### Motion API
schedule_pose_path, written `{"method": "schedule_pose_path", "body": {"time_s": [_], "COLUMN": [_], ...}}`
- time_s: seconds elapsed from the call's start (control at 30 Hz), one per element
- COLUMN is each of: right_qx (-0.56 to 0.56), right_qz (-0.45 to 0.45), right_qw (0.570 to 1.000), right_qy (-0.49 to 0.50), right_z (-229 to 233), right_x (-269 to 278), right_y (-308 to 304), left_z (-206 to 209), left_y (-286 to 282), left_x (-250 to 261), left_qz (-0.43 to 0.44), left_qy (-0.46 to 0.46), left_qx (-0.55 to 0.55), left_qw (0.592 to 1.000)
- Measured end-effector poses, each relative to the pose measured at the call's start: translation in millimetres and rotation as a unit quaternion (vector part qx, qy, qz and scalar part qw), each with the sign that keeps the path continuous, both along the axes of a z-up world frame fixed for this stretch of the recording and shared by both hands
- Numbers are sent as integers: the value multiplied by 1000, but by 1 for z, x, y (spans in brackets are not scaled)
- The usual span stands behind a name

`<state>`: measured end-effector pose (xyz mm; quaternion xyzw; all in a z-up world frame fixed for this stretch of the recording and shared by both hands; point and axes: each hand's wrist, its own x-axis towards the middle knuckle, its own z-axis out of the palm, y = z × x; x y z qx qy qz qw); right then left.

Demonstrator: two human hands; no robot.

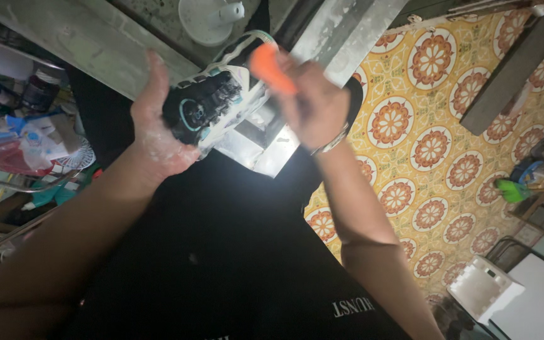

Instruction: The person applies a cleaning solution to the exterior surfaces of shoes using a small brush and subsequently rinses them under running water in a sink.

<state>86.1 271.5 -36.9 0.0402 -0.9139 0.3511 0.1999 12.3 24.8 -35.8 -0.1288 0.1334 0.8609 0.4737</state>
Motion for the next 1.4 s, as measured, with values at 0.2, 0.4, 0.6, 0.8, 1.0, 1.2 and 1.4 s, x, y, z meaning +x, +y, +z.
{"method": "schedule_pose_path", "body": {"time_s": [0.2, 0.4, 0.6, 0.8, 1.0, 1.2, 1.4], "right_qx": [49, 53, 18, -31, 54, -12, 29], "right_qz": [36, 78, 15, 76, 107, 56, 22], "right_qw": [998, 996, 998, 990, 992, 995, 998], "right_qy": [7, -3, -54, -114, -40, -88, -53], "right_z": [-3, 16, 30, 34, 34, 31, 33], "right_x": [0, 2, -14, -20, -15, -23, -31], "right_y": [-8, -22, -10, -6, -22, -20, -8], "left_z": [-13, -14, -10, -25, -20, -28, -23], "left_y": [-6, -5, 0, -1, -2, -5, 1], "left_x": [3, 6, 5, 7, 7, 10, 5], "left_qz": [-8, -6, -28, -27, -34, -32, -36], "left_qy": [20, 37, 77, 63, 80, 86, 64], "left_qx": [1, 33, 5, 28, 40, 48, 1], "left_qw": [1000, 999, 997, 997, 995, 995, 997]}}
